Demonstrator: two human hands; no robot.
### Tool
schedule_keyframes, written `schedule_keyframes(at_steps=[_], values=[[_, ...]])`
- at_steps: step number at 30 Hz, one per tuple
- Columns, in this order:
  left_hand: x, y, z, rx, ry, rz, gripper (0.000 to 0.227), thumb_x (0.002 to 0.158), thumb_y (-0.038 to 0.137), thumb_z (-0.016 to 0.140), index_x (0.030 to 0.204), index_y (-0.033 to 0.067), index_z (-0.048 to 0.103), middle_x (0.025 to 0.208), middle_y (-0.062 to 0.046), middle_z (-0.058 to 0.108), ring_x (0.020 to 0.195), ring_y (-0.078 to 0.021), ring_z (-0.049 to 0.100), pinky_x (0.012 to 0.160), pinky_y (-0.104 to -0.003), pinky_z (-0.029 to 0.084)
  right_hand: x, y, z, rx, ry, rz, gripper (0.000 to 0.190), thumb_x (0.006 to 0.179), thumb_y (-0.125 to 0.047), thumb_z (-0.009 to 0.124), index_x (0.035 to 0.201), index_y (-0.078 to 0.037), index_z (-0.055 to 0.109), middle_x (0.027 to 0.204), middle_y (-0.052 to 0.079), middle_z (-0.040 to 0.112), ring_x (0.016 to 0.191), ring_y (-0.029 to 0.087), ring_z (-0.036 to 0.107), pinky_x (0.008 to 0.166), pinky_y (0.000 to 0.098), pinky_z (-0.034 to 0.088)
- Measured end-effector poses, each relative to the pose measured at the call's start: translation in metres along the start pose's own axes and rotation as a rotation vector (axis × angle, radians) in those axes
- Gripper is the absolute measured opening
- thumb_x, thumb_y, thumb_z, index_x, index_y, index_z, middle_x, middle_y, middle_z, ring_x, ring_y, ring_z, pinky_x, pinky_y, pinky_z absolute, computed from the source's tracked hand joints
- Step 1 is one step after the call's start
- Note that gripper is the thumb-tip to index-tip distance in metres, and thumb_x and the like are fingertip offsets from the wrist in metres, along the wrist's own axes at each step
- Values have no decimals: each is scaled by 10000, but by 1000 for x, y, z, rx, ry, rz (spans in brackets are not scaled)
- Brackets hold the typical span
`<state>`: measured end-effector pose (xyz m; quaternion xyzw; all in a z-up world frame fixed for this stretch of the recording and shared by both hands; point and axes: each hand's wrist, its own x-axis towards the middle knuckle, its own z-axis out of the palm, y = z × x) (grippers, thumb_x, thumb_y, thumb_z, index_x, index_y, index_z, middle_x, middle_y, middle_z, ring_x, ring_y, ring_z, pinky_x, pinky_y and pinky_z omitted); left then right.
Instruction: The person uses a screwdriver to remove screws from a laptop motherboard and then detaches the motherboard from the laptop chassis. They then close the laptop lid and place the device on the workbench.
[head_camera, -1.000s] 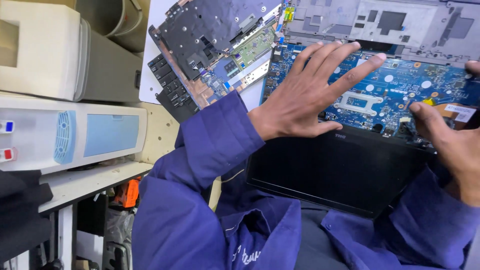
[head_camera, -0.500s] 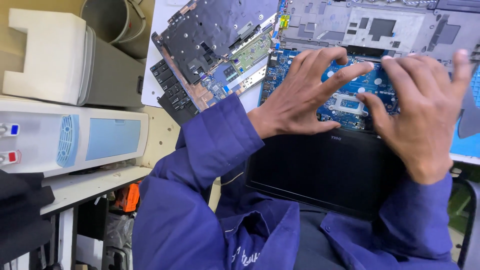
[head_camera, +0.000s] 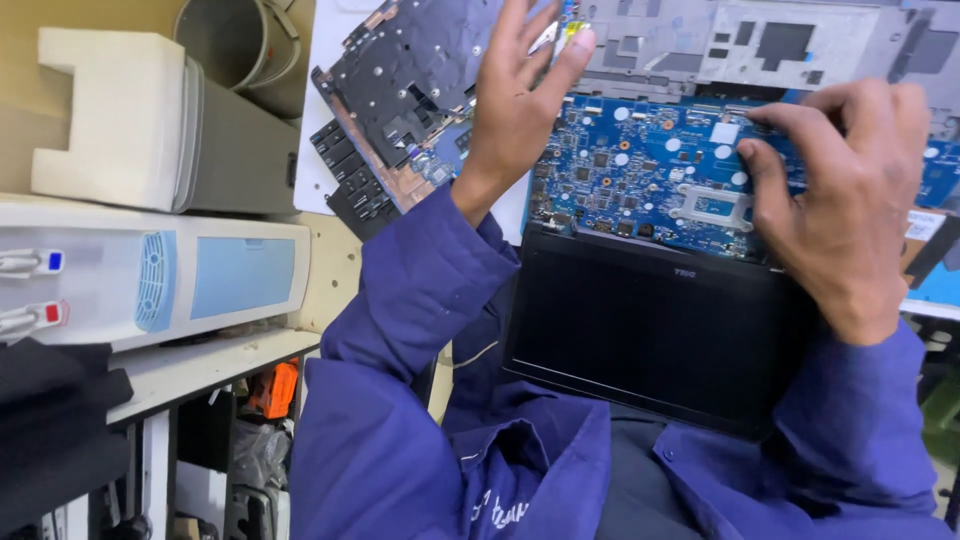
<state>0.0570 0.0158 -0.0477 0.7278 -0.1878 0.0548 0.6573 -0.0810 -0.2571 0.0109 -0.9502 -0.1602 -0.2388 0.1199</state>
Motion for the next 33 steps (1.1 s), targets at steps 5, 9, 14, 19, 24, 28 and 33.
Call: schedule_keyframes(at_steps=[5,9,14,19,24,28,33], values=[[8,-18,4,-274,-7,-37,495,1135,378,686,1582,242,520,1654,-48,539,1526,-351,603,1296,-483,552,-8,-6,-2,159,-37,64,158,1241,75,823,1378,152,802,1259,276,521,1152,413,570,960,477,512],[8,-24,8,-551,-45,-48,368,1174,229,646,1508,77,628,1503,-92,691,1450,-223,633,1288,-372,489,-17,-5,1,293,-27,67,106,1267,190,735,1364,229,721,1249,328,536,1218,445,551,1106,504,477],[-3,-6,3,-634,-52,-10,364,1192,152,674,1546,85,623,1575,-86,655,1530,-238,601,1355,-377,500,-32,-8,-1,204,22,-11,147,1267,273,710,1407,235,734,1254,344,656,1227,464,611,1134,517,528],[-4,-4,2,-557,-64,58,291,1202,205,632,1478,121,668,1486,-45,712,1476,-216,635,1330,-350,524,-37,-13,-2,243,71,-82,285,1196,429,619,1435,311,720,1236,394,670,1122,459,595,1024,531,590],[-4,-5,7,-533,-2,37,371,1185,200,662,1544,118,616,1588,-64,635,1550,-247,589,1370,-394,530,-36,-17,-3,355,62,9,290,1201,427,570,1437,308,689,1292,415,633,1162,477,674,1117,520,569],[-6,-8,9,-490,5,80,316,1196,213,652,1506,151,662,1524,-15,699,1490,-197,646,1341,-337,553,-41,-16,-2,425,39,12,414,1125,448,461,1483,348,643,1179,412,606,1131,488,610,1051,546,580],[-7,5,9,-452,53,104,285,1189,236,632,1458,157,683,1355,36,766,1256,-119,703,1153,-278,576,-39,-12,-3,306,68,-75,375,1146,439,507,1449,332,700,1166,387,682,1092,468,617,1016,535,578]])
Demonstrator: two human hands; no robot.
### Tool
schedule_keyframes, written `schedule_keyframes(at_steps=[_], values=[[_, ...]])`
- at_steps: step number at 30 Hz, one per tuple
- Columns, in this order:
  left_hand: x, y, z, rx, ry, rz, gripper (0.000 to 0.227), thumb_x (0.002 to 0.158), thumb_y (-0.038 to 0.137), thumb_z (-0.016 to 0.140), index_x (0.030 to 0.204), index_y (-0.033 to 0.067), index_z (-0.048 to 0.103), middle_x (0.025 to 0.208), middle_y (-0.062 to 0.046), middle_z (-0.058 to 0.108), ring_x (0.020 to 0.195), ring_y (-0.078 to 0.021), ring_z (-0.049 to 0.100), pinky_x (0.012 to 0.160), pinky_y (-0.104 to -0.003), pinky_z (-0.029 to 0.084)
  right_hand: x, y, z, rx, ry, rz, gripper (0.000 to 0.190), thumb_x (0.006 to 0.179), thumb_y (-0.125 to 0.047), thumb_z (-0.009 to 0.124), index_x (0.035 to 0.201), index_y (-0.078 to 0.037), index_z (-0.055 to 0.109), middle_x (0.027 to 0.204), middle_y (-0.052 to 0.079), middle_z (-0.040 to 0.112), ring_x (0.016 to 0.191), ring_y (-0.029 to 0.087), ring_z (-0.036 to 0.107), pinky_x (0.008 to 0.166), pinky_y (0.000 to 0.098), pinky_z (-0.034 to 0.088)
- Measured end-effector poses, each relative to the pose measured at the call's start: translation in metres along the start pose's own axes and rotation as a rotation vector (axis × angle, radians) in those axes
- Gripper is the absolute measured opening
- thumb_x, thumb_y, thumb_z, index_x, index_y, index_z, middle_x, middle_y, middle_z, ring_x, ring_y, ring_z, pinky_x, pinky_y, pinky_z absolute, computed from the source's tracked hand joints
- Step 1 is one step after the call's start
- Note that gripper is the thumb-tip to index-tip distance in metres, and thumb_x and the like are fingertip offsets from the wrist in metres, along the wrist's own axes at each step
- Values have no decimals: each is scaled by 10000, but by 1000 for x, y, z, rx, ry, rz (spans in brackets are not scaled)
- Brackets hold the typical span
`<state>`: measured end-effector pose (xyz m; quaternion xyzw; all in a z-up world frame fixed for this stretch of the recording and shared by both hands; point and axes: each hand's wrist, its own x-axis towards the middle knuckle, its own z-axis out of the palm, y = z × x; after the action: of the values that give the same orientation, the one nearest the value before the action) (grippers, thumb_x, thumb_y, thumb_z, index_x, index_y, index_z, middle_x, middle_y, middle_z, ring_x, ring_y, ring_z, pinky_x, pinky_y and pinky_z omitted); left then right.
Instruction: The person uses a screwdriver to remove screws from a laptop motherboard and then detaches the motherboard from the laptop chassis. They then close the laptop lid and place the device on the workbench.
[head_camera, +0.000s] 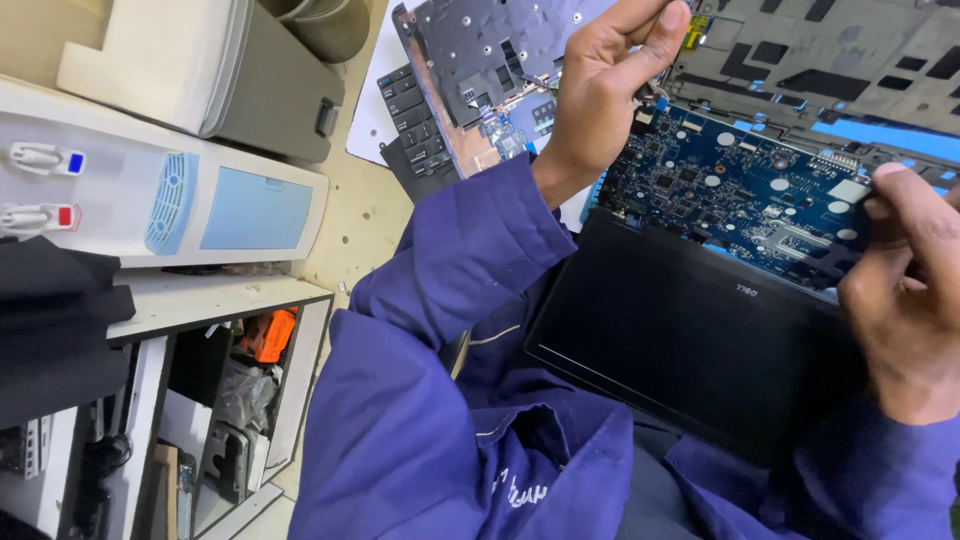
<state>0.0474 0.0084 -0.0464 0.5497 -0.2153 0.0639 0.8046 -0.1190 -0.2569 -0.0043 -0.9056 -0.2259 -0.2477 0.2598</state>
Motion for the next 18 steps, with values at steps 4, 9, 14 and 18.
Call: schedule_keyframes(at_steps=[4,9,14,18], values=[[-4,-6,7,-61,61,-89,401,1159,204,682,1544,115,613,1590,-86,637,1549,-269,600,1343,-442,568,-9,0,3,13,36,29,242,1242,419,615,1447,327,704,1284,435,674,1149,488,622,1053,545,570],[-2,-7,9,-66,46,-90,397,1155,188,676,1537,101,614,1583,-100,637,1546,-275,596,1349,-421,550,-9,-3,-1,-72,49,8,196,1261,388,681,1429,305,738,1301,413,676,1187,478,617,1060,531,573],[-3,-3,7,39,50,-100,438,1149,254,647,1554,105,572,1618,-105,593,1564,-288,579,1346,-419,559,2,-11,-4,-87,67,23,253,1241,424,677,1415,275,785,1167,362,585,1023,465,624,961,528,551],[0,-1,7,28,51,-69,418,1169,251,637,1561,118,582,1611,-81,611,1582,-284,567,1371,-426,543,2,-11,-3,-83,81,-12,266,1211,405,663,1429,294,769,1209,401,559,1041,502,628,980,553,561]])
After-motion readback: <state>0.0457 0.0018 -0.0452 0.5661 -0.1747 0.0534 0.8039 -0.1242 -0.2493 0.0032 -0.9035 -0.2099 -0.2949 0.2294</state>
